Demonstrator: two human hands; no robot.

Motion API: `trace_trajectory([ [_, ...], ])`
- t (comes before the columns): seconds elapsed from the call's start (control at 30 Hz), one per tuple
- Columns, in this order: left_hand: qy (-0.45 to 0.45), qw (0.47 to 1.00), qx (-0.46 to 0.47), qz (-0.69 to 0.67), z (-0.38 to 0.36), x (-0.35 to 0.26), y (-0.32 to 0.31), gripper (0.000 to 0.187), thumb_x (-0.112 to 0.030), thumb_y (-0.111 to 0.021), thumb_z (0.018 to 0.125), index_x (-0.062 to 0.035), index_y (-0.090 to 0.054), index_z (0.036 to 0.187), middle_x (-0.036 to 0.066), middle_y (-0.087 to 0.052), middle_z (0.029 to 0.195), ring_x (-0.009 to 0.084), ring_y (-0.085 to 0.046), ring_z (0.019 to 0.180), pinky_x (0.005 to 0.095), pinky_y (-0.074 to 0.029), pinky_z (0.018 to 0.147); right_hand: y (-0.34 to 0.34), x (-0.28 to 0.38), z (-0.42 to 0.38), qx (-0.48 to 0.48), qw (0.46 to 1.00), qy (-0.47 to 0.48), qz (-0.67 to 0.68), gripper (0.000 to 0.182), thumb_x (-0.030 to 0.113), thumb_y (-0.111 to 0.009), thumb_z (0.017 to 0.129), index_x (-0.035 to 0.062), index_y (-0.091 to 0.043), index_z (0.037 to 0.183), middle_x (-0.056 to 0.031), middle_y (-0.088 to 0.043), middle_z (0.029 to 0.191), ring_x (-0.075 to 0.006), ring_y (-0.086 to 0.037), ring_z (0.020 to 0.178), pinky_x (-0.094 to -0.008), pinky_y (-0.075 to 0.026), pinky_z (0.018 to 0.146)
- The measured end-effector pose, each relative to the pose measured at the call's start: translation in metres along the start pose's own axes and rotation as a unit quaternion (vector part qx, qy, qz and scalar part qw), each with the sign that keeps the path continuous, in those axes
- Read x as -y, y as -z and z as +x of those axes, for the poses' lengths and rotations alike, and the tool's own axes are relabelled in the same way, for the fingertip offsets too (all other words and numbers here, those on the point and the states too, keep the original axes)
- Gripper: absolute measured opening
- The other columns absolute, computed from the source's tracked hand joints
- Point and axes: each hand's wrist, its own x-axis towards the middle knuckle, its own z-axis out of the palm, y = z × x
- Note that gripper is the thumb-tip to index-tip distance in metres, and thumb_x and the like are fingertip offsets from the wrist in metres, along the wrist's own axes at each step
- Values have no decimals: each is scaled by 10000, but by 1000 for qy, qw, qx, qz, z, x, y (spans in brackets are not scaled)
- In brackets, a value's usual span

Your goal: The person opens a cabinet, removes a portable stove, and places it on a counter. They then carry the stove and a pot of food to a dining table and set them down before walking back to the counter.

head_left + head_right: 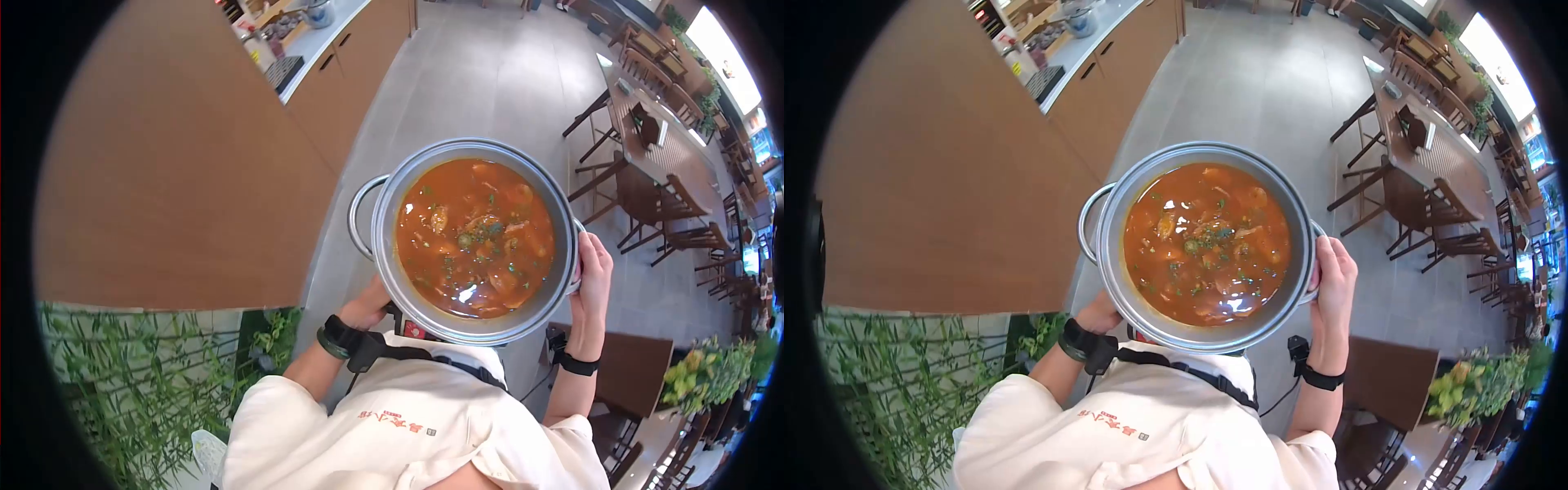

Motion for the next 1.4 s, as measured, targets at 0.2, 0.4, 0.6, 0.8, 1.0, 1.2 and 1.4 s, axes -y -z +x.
trace_trajectory([
  [0.2, -19, 999, -26, 12, 158, -86, -10, 445, -242, -589, 853, -33, -454, 1221, 47, -523, 1176, 114, -503, 1034, 293, -427, 882, -29, 51, 183, 21, 1000, -6, 15, 219, 178, -468, 911, 24, -522, 765, 39, -440, 499, -16, -353, 388, -166, -265, 368],
  [0.4, -11, 998, -43, -34, 326, -178, -21, 385, -161, -587, 847, -24, -479, 1189, 73, -535, 1159, 140, -525, 1019, 292, -434, 890, -48, 70, 374, 17, 1000, -9, 7, 216, 190, -481, 908, 26, -534, 779, 46, -439, 506, -17, -346, 386, -169, -252, 356],
  [0.6, -9, 999, -26, -21, 512, -245, -3, 453, -214, -586, 854, -17, -432, 1231, 62, -518, 1178, 112, -507, 1030, 272, -433, 872, -71, 91, 560, -6, 1000, 5, -1, 210, 171, -469, 912, 12, -541, 795, 43, -431, 511, -19, -347, 415, -170, -260, 394],
  [0.8, 13, 999, -45, -22, 685, -365, -2, 398, -196, -573, 859, -21, -467, 1200, 54, -540, 1144, 117, -535, 988, 272, -455, 831, -107, 126, 757, -1, 1000, 7, 29, 205, 167, -475, 907, 12, -538, 790, 42, -424, 488, -23, -349, 395, -176, -267, 376],
  [1.0, -13, 999, -31, -18, 847, -434, 14, 370, -197, -556, 869, -32, -477, 1191, 56, -540, 1152, 117, -533, 991, 266, -442, 851, -137, 149, 950, 47, 999, 10, 16, 206, 169, -479, 903, 20, -530, 771, 42, -423, 485, -23, -342, 386, -175, -273, 375],
  [1.2, -33, 992, -121, -1, 999, -533, -7, 487, -233, -581, 856, -13, -409, 1254, 72, -499, 1202, 117, -503, 1037, 271, -421, 885, -180, 183, 1140, 51, 999, -10, -8, 235, 191, -489, 899, 40, -516, 721, 48, -399, 481, -19, -336, 393, -176, -251, 368],
  [1.4, -58, 994, -94, 11, 1154, -616, 11, 576, -254, -584, 858, -9, -323, 1311, 82, -450, 1256, 126, -450, 1117, 279, -382, 934, -213, 179, 1326, 94, 995, -3, -17, 208, 174, -479, 904, 6, -578, 834, 48, -482, 630, -4, -401, 524, -169, -326, 461],
])
